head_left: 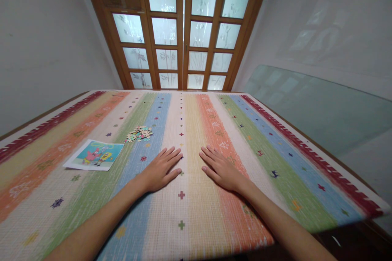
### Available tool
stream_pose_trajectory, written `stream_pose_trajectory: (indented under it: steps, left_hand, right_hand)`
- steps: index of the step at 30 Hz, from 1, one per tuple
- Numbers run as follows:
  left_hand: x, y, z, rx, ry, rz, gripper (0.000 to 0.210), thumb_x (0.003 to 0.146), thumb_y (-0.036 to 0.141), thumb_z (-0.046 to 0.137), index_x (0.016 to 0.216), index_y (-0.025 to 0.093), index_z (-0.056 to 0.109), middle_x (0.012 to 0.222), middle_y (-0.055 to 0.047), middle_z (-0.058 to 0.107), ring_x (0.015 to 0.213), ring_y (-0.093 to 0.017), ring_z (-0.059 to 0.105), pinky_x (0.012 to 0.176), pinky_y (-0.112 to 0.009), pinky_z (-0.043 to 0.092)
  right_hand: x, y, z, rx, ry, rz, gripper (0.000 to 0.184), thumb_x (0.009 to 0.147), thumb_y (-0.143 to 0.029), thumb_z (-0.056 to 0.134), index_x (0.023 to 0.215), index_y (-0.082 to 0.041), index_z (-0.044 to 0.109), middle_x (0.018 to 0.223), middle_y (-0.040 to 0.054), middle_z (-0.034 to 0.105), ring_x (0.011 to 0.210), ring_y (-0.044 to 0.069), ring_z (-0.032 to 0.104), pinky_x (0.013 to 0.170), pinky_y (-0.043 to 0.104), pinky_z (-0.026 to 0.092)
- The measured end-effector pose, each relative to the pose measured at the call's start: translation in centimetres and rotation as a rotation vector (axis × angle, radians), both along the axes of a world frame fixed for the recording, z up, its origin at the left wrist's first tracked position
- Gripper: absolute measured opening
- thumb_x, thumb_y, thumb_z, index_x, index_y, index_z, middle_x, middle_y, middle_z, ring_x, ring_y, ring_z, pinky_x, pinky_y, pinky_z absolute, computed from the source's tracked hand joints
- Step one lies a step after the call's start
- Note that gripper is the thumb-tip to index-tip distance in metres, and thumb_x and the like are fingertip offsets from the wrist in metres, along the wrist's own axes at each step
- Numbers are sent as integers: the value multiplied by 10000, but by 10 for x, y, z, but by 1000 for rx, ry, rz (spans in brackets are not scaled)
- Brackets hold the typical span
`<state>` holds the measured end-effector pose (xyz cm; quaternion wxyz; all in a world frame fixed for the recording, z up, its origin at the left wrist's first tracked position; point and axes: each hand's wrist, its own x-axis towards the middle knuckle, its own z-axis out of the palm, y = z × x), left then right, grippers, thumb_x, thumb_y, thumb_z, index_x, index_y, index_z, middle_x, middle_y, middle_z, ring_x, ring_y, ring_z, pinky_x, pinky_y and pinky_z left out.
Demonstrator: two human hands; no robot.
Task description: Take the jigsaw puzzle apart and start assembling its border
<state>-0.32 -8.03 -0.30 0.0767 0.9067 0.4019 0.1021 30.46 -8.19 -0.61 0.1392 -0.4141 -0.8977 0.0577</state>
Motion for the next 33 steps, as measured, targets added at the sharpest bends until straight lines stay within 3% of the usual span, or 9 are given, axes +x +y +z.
stream_pose_trajectory:
  steps: [33]
  left_hand:
    - [0,-2,2,6,6,14,615,1081,577,308,1577,229,413,1652,-92,374,1554,-281,294,1278,-509,217]
  right_hand:
    - [0,0,-1,-8,15,-4,540,1081,-432,406,1565,-199,468,1632,128,397,1543,308,303,1253,585,279]
